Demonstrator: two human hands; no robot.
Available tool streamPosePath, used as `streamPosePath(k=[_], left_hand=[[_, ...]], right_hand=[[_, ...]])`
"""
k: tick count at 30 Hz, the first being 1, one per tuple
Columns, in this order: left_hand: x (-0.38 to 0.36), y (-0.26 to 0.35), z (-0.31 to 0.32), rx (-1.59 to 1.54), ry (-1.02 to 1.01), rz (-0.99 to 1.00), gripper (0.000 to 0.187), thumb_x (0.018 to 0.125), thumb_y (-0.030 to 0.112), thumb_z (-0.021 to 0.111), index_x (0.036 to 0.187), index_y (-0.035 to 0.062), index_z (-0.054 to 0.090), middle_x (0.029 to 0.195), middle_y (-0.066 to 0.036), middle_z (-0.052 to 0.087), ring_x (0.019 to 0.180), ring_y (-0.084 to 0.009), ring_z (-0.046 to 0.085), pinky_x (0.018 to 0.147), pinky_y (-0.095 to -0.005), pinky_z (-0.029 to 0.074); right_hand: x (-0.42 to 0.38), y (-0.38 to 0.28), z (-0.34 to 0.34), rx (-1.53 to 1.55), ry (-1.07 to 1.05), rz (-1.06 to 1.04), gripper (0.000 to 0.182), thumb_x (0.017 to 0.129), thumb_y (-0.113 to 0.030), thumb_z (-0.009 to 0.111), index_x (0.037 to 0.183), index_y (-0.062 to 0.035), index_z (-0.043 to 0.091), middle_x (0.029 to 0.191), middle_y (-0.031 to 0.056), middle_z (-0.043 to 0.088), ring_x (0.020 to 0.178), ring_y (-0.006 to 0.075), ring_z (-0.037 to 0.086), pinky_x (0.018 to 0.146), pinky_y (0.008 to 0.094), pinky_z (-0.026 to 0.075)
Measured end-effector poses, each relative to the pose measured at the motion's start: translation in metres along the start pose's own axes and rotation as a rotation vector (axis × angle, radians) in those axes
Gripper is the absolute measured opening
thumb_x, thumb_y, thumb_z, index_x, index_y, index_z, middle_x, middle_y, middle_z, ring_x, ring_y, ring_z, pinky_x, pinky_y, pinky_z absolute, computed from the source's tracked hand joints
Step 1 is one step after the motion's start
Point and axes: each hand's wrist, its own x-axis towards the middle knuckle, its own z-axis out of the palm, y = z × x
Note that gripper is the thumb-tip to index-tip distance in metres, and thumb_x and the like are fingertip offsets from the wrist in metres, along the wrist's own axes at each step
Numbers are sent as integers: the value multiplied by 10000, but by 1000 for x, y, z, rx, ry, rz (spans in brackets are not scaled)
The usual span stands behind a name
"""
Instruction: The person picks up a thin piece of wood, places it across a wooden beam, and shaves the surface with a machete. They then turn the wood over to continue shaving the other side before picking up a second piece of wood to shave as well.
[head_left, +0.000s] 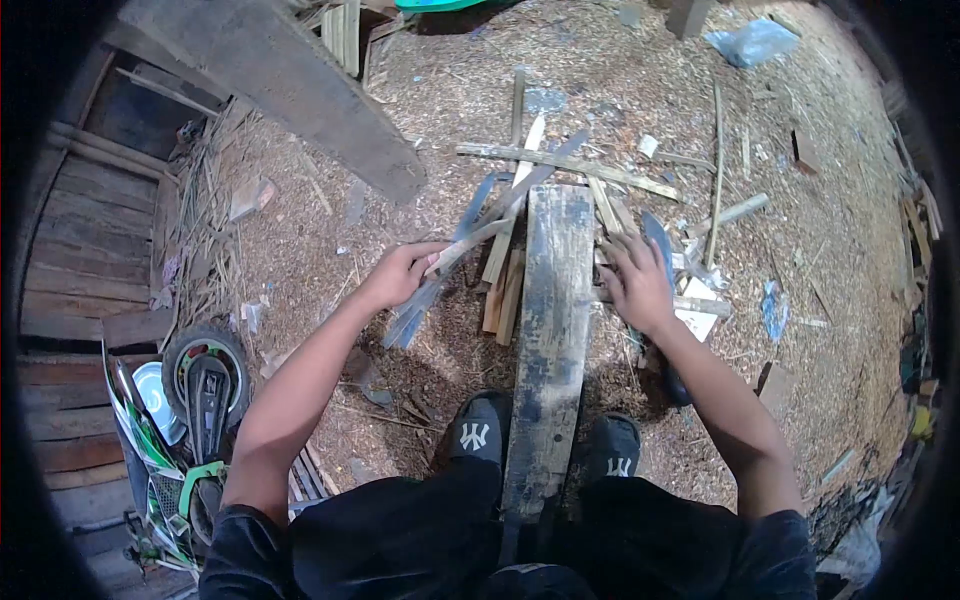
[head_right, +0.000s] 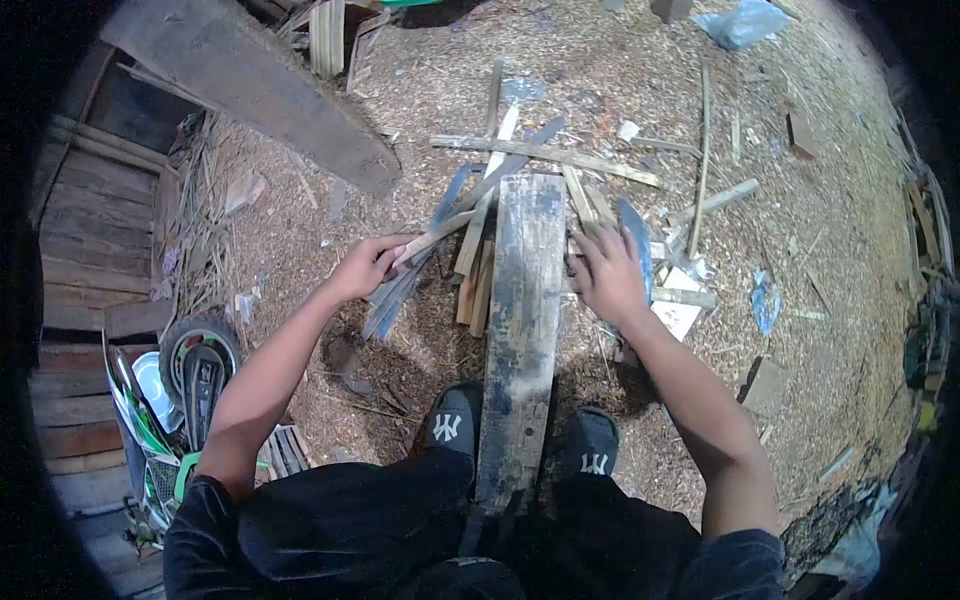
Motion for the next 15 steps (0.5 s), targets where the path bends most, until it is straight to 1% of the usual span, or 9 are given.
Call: streamPosePath(k=[1, 3, 4, 5, 6, 7, 10, 11, 15], left_hand=[[2, 4, 2, 3, -9, 9, 312, 1054, 139, 520, 1332, 99, 655, 1018, -129, 754, 834, -193, 723, 806, -357, 556], [7, 13, 4, 197, -48, 171, 328, 1024, 141, 556, 1336, 118, 654, 1043, -181, 745, 884, -316, 737, 836, -416, 553], [8, 21, 4, 203, -55, 177, 328, 1024, 141, 556, 1336, 118, 654, 1043, -181, 745, 884, -316, 737, 836, -416, 553], [9, 30, 4, 253, -107, 162, 339, 1012, 148, 573, 1342, 126, 651, 1045, -201, 731, 904, -361, 723, 850, -443, 546], [10, 39, 4, 305, -158, 147, 352, 1000, 156, 590, 1347, 134, 647, 1047, -221, 718, 924, -406, 709, 865, -470, 539], [11, 47, 6, 355, -182, 125, 371, 987, 160, 609, 1357, 149, 641, 1029, -249, 704, 910, -416, 702, 847, -477, 543], [13, 76, 7, 441, -242, 103, 393, 976, 123, 600, 1363, 170, 641, 1020, -258, 705, 900, -411, 706, 833, -482, 555], [14, 81, 8, 449, -248, 104, 393, 976, 123, 600, 1363, 170, 641, 1020, -258, 705, 900, -411, 706, 833, -482, 555], [15, 109, 13, 611, -273, 165, 505, 937, 31, 573, 1412, 202, 601, 980, -256, 712, 889, -404, 716, 832, -503, 571]], right_hand=[[-17, 7, -8, 37, 34, 80, 414, 958, -243, 638, 1333, -78, 585, 1351, 161, 550, 1287, 349, 497, 1108, 501, 358], [-54, 15, -24, 49, 94, 235, 386, 945, -212, 653, 1285, -41, 591, 1211, 193, 573, 1130, 381, 550, 1000, 493, 427], [-73, 16, -31, 25, 117, 308, 376, 939, -202, 661, 1259, -18, 590, 1143, 208, 574, 1054, 395, 560, 949, 496, 446], [-93, 16, -36, 28, 122, 317, 376, 939, -202, 661, 1259, -18, 590, 1143, 208, 574, 1054, 395, 560, 949, 496, 446], [-112, 15, -40, -16, 76, 434, 381, 935, -226, 671, 1230, -3, 584, 1119, 217, 563, 1039, 403, 559, 926, 502, 449], [-129, 12, -42, -58, 29, 551, 391, 932, -250, 682, 1202, 13, 577, 1095, 227, 553, 1024, 412, 557, 902, 508, 452], [-165, -4, -42, 38, -5, 681, 440, 908, -305, 719, 1160, 19, 562, 1087, 236, 540, 1013, 416, 554, 865, 498, 465], [-171, -7, -43, 38, -53, 679, 513, 879, -343, 753, 1175, 18, 541, 1080, 242, 530, 1011, 427, 554, 844, 502, 474], [-173, -17, -27, -107, -7, 696, 525, 870, -315, 765, 1174, 28, 510, 1078, 254, 542, 985, 458, 578, 837, 532, 486]])
